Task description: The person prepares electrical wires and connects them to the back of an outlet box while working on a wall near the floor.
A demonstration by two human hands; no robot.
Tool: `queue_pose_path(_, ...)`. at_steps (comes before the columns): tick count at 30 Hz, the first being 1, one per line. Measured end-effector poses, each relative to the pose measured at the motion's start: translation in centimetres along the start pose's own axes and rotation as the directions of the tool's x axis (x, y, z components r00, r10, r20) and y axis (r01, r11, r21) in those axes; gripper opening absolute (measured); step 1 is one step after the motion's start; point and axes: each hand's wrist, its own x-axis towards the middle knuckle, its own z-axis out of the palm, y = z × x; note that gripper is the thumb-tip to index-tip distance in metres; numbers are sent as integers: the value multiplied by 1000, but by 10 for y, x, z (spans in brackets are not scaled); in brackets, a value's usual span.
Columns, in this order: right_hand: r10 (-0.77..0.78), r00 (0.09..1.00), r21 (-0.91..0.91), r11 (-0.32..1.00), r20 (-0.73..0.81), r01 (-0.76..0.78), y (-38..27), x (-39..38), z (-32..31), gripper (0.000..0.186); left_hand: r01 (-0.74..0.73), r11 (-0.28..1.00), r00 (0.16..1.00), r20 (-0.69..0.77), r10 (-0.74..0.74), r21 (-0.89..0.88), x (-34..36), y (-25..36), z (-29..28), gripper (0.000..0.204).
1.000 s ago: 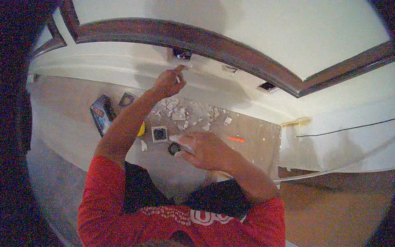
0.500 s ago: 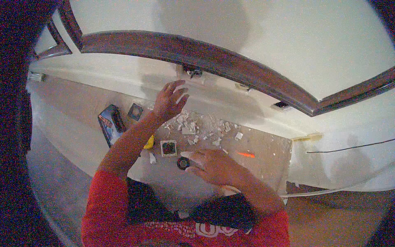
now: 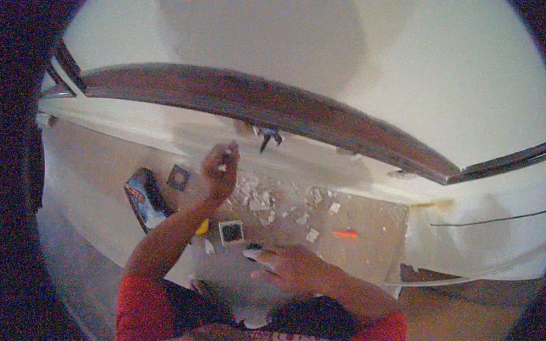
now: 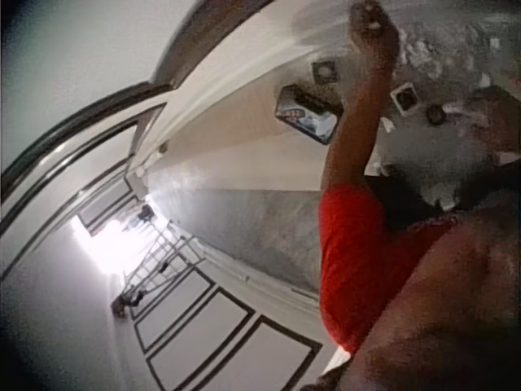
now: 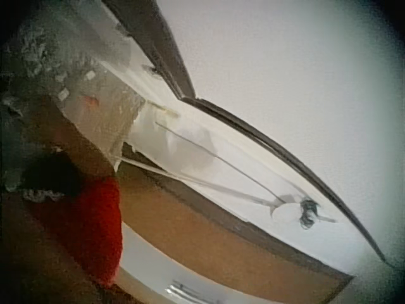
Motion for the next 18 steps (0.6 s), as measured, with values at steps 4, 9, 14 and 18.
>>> queue_pose_path(4,-97,989,36,994,-109,102,10,2,13,51,282,884,959,87,-269,-373,12,22,0,13)
queue_pose_path(9,-67,997,-12,998,-47,66,3,3,1,51,392,831,920,194,-341,-394,7,18,11,11)
queue_pose_path(14,-75,994,18,997,-85,77,9,-5,5,50,-208,938,972,47,230,-276,15,44,10,14)
queue_pose_path(18,-14,1000,3,1000,-28,14,7,-10,4,48,-343,923,915,158,371,-176,20,57,8,19)
